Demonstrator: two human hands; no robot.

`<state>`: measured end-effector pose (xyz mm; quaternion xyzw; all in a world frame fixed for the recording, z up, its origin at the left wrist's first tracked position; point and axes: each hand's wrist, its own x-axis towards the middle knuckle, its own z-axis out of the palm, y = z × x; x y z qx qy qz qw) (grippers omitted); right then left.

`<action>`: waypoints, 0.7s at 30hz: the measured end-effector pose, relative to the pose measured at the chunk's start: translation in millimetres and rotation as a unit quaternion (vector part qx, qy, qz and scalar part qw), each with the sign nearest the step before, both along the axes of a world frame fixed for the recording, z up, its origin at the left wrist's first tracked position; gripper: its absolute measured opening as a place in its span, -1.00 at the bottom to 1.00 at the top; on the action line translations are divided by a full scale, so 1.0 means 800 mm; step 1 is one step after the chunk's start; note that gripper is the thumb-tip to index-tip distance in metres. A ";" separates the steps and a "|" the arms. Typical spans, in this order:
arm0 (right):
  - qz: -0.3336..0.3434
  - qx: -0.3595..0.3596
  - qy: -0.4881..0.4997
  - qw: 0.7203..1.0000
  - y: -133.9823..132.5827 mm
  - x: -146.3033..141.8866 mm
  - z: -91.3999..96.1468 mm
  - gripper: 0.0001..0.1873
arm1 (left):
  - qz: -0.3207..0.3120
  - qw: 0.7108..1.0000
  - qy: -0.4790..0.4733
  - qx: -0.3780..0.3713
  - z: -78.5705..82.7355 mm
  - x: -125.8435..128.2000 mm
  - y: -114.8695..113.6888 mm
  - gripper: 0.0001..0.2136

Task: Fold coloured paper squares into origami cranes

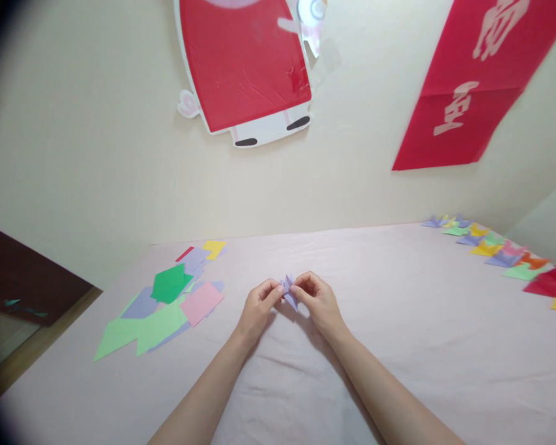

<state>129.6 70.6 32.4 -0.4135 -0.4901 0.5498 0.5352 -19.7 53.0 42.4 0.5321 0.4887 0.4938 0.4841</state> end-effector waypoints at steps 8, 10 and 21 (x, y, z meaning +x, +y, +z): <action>-0.023 -0.005 0.034 0.999 -0.001 -0.004 0.001 -0.58 | 0.040 0.999 0.030 0.021 -0.015 0.008 0.000 -0.81; -0.028 -0.005 0.029 0.999 -0.002 -0.005 0.002 -0.57 | 0.051 0.998 0.027 0.020 -0.017 0.008 0.000 -0.82; -0.011 0.001 -0.037 0.999 -0.001 -0.003 0.004 -0.65 | 0.087 0.994 -0.058 0.009 -0.016 0.016 -0.001 -0.80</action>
